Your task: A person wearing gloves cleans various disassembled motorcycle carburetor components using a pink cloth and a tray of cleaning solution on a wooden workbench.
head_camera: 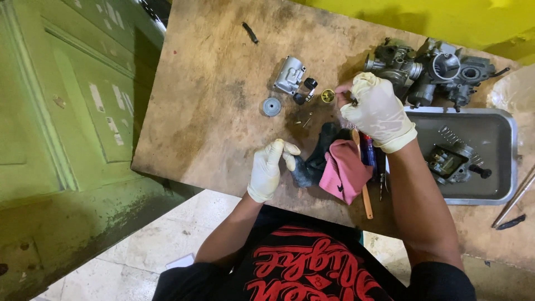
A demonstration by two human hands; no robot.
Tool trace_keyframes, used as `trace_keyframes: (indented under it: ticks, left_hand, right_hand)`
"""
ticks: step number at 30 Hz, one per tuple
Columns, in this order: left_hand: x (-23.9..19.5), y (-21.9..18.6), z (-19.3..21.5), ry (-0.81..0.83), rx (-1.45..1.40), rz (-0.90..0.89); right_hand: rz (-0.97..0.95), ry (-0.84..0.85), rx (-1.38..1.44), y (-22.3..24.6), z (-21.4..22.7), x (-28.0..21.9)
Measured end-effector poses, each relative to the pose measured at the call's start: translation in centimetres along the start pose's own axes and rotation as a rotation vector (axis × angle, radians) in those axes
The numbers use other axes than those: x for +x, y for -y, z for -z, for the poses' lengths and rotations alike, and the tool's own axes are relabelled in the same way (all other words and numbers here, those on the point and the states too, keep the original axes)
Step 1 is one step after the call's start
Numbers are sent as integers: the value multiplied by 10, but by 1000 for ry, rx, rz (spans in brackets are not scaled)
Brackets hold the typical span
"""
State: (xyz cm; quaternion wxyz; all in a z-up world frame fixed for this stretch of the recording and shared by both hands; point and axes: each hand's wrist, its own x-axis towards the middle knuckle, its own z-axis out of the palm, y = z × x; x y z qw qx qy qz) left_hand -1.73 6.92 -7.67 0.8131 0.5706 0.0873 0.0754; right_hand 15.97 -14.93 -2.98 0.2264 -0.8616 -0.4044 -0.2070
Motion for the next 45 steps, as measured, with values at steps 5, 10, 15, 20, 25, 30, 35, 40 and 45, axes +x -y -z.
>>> trace_keyframes:
  ticks: [5,10,15,20,25,30,35,40,45]
  left_hand:
    - [-1,7,2,12,-12,3]
    - [-2,6,4,31,1,-6]
    - [-2,1,3,60,35,0]
    - [-3,-6,1,60,55,-1]
    - [-4,-5,0,61,54,-6]
    - [-4,-9,0,69,73,-6]
    - [-6,-4,-1,71,80,-5]
    - [-8,-8,-2,69,93,-9]
    - [-8,-5,-2,67,115,0]
  right_hand:
    - [38,5,-20,-2,-6,0]
    - [52,10,-33,2,-6,1]
    - [40,47,-44,-2,-9,1]
    - [3,74,-6,2,-9,-1]
    - [26,93,-34,-1,-10,-2]
    - [43,92,-136,0,-7,-3]
    - [60,96,-168,-4,-4,-5]
    - [57,99,-202,-5,-9,-8]
    - [77,84,-153,11,-6,0]
